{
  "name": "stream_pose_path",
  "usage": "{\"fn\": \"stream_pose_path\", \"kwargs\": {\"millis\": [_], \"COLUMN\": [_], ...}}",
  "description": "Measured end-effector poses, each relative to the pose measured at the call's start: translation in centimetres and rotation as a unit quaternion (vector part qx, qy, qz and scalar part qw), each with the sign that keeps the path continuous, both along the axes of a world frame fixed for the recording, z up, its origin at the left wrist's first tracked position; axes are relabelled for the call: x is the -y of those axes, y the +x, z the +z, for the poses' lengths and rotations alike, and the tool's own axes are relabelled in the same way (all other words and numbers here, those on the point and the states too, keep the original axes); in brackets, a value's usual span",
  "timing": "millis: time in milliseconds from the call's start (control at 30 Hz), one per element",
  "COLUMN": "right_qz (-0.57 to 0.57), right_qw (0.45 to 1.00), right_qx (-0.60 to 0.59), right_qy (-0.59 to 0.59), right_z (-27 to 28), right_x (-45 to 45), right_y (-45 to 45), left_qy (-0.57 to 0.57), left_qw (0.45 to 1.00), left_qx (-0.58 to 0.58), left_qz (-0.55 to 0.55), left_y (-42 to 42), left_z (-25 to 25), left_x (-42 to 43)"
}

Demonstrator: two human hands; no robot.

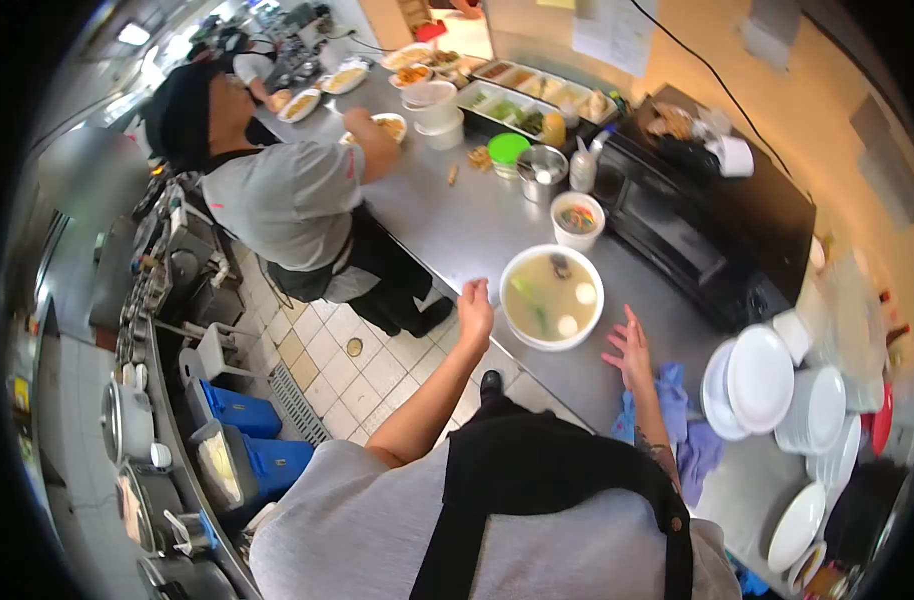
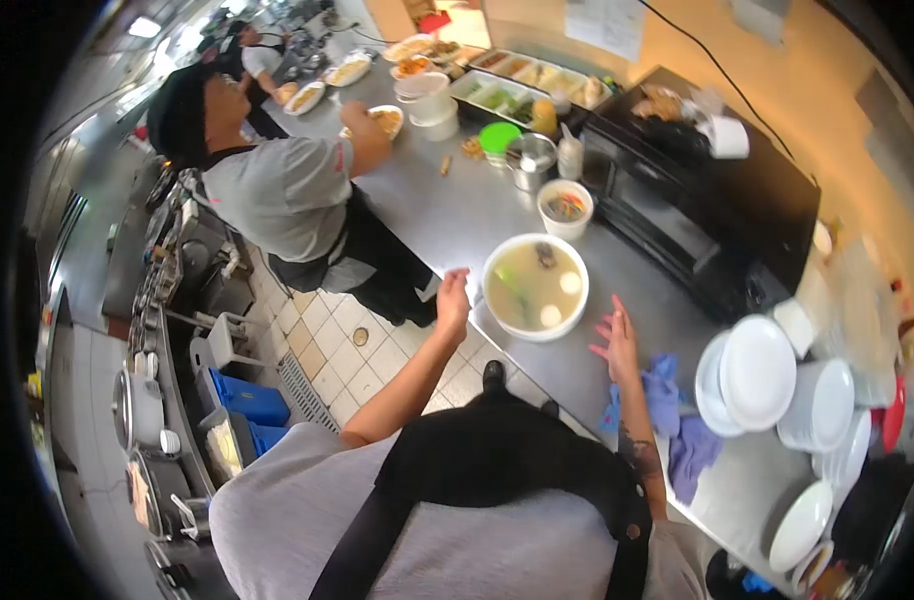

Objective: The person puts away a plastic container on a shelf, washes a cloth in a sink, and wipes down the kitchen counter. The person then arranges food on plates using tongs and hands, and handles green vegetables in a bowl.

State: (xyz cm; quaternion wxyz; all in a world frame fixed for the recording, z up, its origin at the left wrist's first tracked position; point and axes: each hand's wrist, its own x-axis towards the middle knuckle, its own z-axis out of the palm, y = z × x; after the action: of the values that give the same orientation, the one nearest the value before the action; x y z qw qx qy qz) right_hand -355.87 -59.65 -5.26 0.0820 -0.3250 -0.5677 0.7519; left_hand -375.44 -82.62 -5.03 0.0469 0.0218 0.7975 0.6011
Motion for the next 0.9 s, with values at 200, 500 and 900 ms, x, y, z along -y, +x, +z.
{"fn": "stream_pose_path", "kwargs": {"millis": [200, 500, 900], "right_qz": [0.096, 0.056, 0.069], "right_qw": [0.993, 0.994, 0.993], "right_qx": [-0.034, -0.067, -0.07], "right_qy": [-0.058, -0.069, -0.057], "right_z": [1.2, 0.7, 1.8], "right_x": [0.4, 0.7, 2.6], "right_y": [-4.9, -6.8, -15.6], "left_qy": [0.186, 0.286, 0.26], "left_qw": [0.893, 0.855, 0.876], "left_qx": [0.402, 0.427, 0.406], "left_qz": [-0.081, -0.074, -0.022], "left_y": [-2.1, -2.7, -10.0], "left_z": [0.1, 1.6, 4.4], "left_x": [-1.5, -1.9, -0.1]}}
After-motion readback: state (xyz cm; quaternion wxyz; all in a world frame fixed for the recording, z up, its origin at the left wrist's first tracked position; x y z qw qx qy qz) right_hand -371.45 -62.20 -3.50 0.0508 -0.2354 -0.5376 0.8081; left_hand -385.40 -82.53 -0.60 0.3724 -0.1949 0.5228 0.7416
